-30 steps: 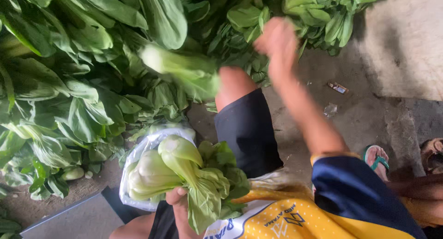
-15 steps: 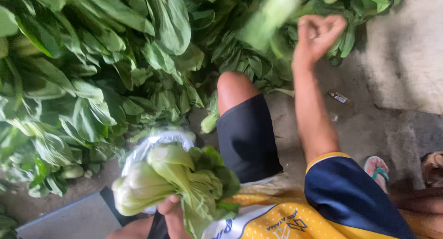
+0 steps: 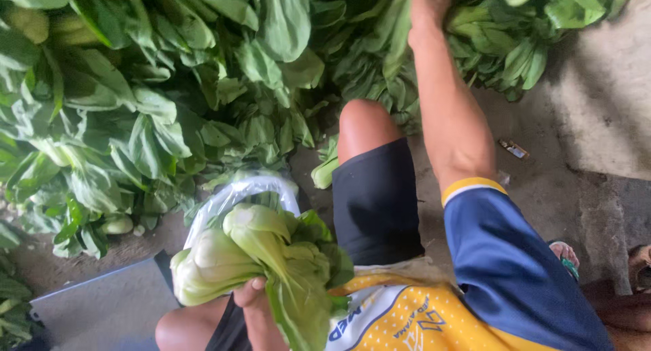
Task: The person sits on the floor of a produce packing area and packs bok choy into clear plastic bags. They gather several heads of the leafy vegetable, arrange them in a bag, tie the bag closed, place filled bags aside, weigh a bag on a hanging scale, and open new plastic bags to continue packing.
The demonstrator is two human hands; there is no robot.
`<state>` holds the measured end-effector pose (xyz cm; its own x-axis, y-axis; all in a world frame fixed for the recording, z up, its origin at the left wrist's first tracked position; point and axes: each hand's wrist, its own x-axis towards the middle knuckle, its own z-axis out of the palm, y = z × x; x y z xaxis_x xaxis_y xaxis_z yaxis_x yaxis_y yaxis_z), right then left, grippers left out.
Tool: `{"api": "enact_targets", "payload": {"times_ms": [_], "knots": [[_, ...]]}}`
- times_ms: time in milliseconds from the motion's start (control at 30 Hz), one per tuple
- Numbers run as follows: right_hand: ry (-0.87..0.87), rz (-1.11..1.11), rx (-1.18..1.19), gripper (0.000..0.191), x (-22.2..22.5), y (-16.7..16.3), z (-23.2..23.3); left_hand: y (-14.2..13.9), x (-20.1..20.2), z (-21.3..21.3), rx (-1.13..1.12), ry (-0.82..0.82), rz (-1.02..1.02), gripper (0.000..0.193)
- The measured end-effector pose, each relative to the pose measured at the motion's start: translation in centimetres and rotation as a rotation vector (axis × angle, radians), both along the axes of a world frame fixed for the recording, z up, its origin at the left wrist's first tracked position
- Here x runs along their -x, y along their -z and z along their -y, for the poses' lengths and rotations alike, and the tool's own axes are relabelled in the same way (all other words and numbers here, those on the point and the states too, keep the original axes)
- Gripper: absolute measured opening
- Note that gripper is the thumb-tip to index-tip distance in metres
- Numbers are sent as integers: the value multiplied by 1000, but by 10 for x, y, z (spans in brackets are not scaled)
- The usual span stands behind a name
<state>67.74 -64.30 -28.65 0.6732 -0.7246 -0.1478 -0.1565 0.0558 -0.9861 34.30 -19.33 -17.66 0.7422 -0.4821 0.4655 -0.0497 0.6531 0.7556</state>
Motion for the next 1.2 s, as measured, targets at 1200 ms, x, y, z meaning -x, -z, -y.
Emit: {"api": "enact_targets", "payload": {"times_ms": [1200], "knots": [[-1232, 94, -155, 85, 321, -93, -393, 77, 157, -37, 203, -831, -1169, 94]]}}
